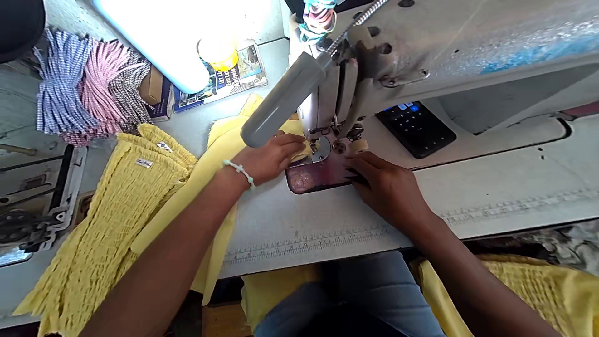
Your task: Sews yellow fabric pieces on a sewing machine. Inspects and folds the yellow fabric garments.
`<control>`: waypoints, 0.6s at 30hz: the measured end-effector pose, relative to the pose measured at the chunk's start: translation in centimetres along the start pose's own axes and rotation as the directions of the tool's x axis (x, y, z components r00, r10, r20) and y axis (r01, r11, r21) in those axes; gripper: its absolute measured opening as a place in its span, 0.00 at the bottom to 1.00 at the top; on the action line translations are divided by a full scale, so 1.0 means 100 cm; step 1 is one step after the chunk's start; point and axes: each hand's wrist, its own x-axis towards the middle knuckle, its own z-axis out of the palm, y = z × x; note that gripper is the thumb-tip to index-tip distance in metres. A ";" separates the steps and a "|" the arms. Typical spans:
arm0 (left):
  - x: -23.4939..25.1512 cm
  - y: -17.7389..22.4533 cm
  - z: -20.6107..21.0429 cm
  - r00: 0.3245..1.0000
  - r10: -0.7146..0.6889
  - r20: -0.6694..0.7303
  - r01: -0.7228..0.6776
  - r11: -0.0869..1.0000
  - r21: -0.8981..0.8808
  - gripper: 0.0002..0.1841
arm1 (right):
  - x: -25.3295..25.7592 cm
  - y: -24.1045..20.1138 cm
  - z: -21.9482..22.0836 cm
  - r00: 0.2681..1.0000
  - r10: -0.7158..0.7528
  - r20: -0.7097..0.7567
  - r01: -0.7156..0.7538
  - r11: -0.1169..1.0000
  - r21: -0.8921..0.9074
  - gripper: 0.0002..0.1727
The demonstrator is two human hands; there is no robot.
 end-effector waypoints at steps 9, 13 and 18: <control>-0.016 0.015 0.051 0.941 -0.230 -0.247 0.206 0.971 -0.118 0.21 | -0.054 0.020 -0.020 0.993 0.060 -0.099 -0.058 0.998 0.028 0.14; 0.003 0.083 0.076 0.739 -0.586 -0.333 0.548 0.810 -0.210 0.22 | -0.052 0.021 -0.019 0.991 0.064 -0.118 -0.061 0.998 0.028 0.13; 0.035 0.132 0.066 0.541 -0.837 -0.084 0.788 0.539 -0.298 0.36 | -0.053 0.020 -0.018 0.989 0.066 -0.129 -0.061 0.997 0.036 0.13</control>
